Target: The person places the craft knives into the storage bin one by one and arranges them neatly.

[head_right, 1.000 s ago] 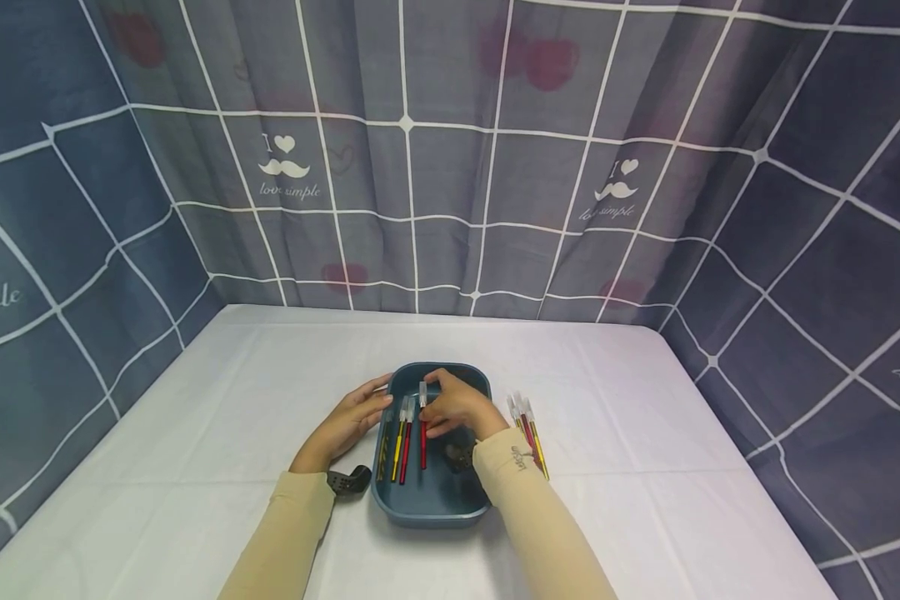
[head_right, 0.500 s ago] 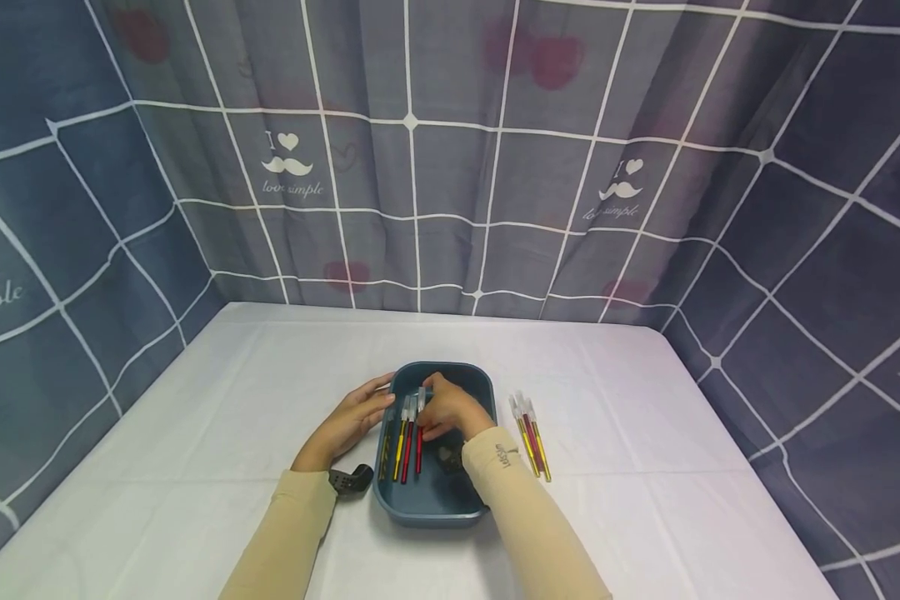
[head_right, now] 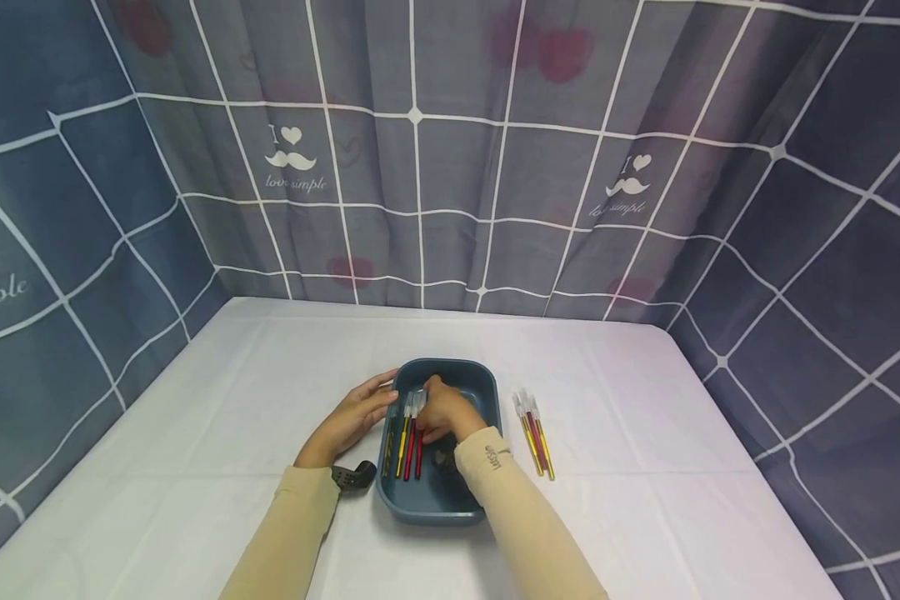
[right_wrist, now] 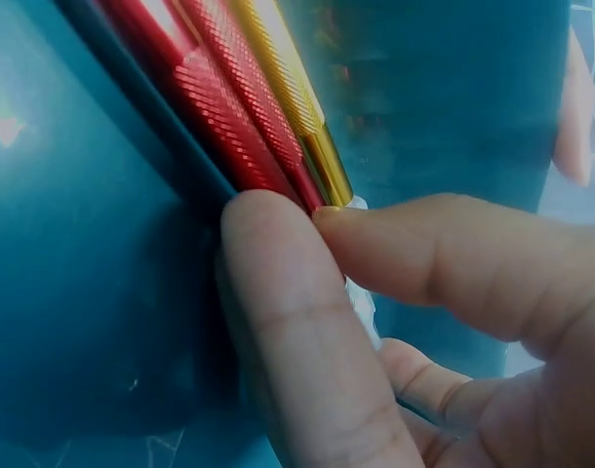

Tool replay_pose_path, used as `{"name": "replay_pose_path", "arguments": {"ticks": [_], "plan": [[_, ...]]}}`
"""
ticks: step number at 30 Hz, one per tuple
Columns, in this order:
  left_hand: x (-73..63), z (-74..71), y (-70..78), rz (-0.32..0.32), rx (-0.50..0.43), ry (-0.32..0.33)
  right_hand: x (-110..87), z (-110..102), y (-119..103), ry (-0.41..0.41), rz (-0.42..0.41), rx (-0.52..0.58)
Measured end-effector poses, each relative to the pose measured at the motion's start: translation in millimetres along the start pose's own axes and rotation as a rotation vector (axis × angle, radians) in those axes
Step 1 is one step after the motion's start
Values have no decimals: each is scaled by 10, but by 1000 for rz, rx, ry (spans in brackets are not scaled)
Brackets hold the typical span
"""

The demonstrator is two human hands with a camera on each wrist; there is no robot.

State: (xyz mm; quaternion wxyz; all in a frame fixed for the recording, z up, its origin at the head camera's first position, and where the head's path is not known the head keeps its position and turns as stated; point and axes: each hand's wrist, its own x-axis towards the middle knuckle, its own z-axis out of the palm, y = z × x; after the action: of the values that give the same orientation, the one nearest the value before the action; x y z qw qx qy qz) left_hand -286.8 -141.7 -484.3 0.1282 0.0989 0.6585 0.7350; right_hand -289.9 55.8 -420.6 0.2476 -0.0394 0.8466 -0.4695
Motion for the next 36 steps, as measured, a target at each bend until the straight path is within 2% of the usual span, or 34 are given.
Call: {"name": "replay_pose_path", "arguments": {"ticks": [5,19,25,30,36], "plan": [[6,1,-4,-4,-7,3,10,27,-6,24,-11,-42],[10,2,-7,-4,-11,7,-11,-39,-12,8,-9,-25],[17,0,-12,-9,2,15,-83,-124,-58,25,-57,-14],[9,4,-5,-7,1,19,-137,-207,-74,0,-108,-19],[5,12,-6,-4,-1,24,-201,-308,-15,-38,-215,29]]}}
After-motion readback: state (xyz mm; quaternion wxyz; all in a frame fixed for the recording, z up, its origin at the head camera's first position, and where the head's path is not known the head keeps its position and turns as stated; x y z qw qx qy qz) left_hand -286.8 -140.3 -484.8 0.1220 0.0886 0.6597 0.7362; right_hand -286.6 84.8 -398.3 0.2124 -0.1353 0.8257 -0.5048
